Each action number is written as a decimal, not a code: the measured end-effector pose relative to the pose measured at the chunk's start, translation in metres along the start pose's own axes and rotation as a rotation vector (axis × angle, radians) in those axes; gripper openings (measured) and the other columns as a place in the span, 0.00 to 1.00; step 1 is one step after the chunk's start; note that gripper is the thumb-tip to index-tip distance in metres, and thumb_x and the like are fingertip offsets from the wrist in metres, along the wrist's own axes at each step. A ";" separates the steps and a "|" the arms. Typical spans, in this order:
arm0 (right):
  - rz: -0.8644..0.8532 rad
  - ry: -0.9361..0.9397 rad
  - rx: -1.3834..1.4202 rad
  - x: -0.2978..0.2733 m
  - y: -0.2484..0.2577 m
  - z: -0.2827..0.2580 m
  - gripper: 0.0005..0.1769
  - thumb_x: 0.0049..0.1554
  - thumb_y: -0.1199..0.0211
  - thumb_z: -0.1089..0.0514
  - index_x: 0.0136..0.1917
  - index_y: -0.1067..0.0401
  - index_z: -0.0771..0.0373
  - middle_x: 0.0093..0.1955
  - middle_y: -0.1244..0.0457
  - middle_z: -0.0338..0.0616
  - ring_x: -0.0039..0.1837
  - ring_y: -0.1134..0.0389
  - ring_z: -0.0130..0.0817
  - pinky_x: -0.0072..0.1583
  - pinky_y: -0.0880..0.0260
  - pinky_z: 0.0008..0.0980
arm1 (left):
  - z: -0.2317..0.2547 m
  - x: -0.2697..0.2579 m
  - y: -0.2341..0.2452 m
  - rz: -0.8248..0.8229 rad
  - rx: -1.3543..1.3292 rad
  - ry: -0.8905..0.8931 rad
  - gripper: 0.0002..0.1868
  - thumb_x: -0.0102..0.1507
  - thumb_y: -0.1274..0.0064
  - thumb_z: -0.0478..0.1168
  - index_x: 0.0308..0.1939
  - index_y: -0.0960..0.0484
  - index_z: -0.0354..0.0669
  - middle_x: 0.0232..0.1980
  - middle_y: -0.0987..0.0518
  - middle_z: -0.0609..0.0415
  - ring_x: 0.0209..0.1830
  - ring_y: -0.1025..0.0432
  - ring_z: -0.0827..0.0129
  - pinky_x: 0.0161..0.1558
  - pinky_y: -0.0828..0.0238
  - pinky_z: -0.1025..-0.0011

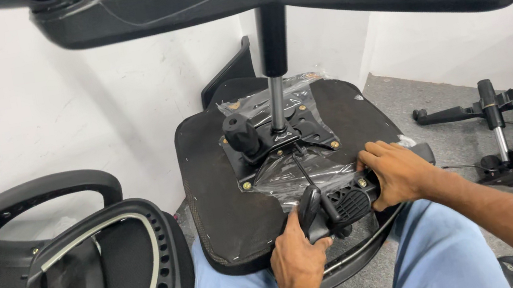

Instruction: The person assembles an office chair by attaching the seat base to the gas lift and then securing the seat pan to the base using screws. The person removes protective plastic from the wheels and aligns components before fastening them together.

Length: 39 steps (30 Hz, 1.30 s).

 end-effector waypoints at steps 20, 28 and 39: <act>0.096 -0.207 -0.024 -0.026 -0.011 -0.017 0.42 0.28 0.22 0.42 0.54 0.30 0.56 0.49 0.39 0.43 0.60 0.37 0.43 0.59 0.35 0.45 | -0.019 0.008 0.039 0.180 -0.042 -0.051 0.27 0.51 0.30 0.43 0.54 0.20 0.54 0.36 0.15 0.52 0.43 0.19 0.57 0.49 0.27 0.59; 0.113 -0.315 -0.046 -0.024 -0.016 -0.020 0.44 0.28 0.20 0.40 0.55 0.29 0.57 0.50 0.39 0.43 0.61 0.37 0.42 0.59 0.35 0.45 | -0.019 0.027 0.050 0.252 -0.069 -0.107 0.22 0.52 0.31 0.40 0.48 0.21 0.46 0.34 0.16 0.48 0.41 0.20 0.51 0.45 0.27 0.55; 0.128 -0.408 -0.030 -0.013 -0.015 -0.035 0.41 0.30 0.19 0.39 0.53 0.29 0.57 0.51 0.39 0.42 0.60 0.37 0.41 0.59 0.36 0.44 | -0.019 0.047 0.064 0.337 -0.084 -0.125 0.19 0.53 0.32 0.37 0.45 0.22 0.42 0.29 0.20 0.47 0.35 0.22 0.50 0.42 0.28 0.54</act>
Point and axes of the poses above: each hand's wrist, its own x-axis towards the middle knuckle, its own y-axis out of the back of the hand, z = x × y, the point moved 9 cm from there along x, towards the middle knuckle
